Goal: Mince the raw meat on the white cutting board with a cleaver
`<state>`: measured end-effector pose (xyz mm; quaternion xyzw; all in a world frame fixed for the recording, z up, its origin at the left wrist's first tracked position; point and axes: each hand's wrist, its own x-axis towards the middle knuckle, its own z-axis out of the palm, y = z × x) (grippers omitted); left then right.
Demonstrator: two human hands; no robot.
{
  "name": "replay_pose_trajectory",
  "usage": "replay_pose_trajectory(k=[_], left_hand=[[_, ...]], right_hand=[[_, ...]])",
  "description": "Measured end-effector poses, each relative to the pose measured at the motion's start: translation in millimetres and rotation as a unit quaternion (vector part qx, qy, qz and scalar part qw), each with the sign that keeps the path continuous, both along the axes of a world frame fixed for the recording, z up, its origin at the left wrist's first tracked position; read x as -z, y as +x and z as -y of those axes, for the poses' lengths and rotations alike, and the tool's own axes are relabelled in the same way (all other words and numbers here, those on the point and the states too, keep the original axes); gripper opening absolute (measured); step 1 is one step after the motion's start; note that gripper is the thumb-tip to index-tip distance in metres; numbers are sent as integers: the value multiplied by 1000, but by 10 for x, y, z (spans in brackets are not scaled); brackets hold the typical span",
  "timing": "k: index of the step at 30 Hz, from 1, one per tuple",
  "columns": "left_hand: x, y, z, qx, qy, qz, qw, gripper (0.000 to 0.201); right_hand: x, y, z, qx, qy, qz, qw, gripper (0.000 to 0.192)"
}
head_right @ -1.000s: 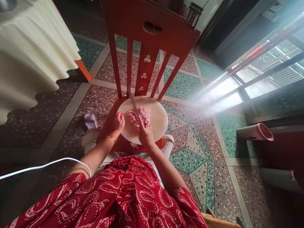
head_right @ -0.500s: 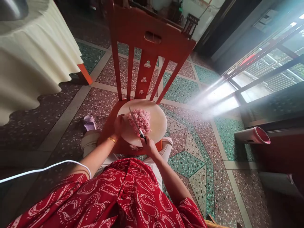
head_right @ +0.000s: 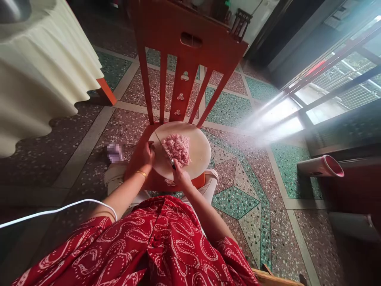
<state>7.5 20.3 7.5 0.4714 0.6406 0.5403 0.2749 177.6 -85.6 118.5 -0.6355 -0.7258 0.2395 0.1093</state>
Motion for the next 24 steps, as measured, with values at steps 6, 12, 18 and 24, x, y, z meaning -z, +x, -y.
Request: replay_pose_trajectory(k=[6,12,18,24], left_hand=[[-49,43,24,-17,-20,1,1000,22],[-36,40,-7,-22,-22,6,999,19],[-10,47,-47,-21,-10,-12,1000,22],[56,48,-78,-20,-8,-31,999,27]], right_hand=[[-415,135,74,6,80,-94,992,50],[-185,96,-5,26,112,-124,986,50],[-348,169,69,28,34,-108,993,47],[-382,113,-6,21,183,-161,969,47]])
